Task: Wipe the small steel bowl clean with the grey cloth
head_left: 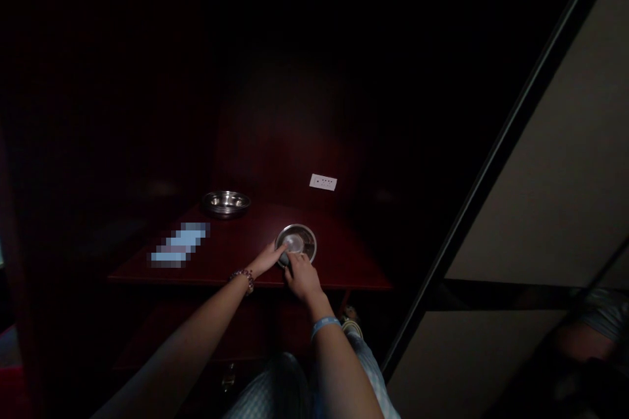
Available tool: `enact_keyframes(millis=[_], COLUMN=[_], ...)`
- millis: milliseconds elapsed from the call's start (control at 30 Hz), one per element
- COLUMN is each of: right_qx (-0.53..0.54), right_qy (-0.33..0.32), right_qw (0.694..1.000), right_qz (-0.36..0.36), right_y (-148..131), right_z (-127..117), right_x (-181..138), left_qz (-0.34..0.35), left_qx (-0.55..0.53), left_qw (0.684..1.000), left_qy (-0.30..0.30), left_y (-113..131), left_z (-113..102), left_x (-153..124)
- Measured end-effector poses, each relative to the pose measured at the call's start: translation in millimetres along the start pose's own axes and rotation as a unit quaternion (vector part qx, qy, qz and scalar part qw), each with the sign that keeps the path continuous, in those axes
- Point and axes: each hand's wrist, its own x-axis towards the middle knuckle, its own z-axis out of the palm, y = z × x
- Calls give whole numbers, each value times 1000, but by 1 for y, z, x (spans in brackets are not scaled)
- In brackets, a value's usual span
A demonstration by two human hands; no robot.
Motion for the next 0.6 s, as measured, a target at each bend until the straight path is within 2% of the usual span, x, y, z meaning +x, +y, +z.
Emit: enact_keyframes(millis=[233, 433, 600], right_qx=[-8, -1, -19], right_qy=[-3, -23, -34], right_qw=[1000, 1000, 999], right_qz=[-3, 1, 33], right_y=[-7, -10, -23], right_z=[3, 0, 2], right_x=[6, 17, 22], left_qz=[4, -25, -31], left_qx=[-11, -1, -3], left_qw=[999, 997, 997], left_qy=[45, 67, 73], left_y=[-15, -11, -11], left_z=[-1, -1, -3], left_x=[10, 13, 13])
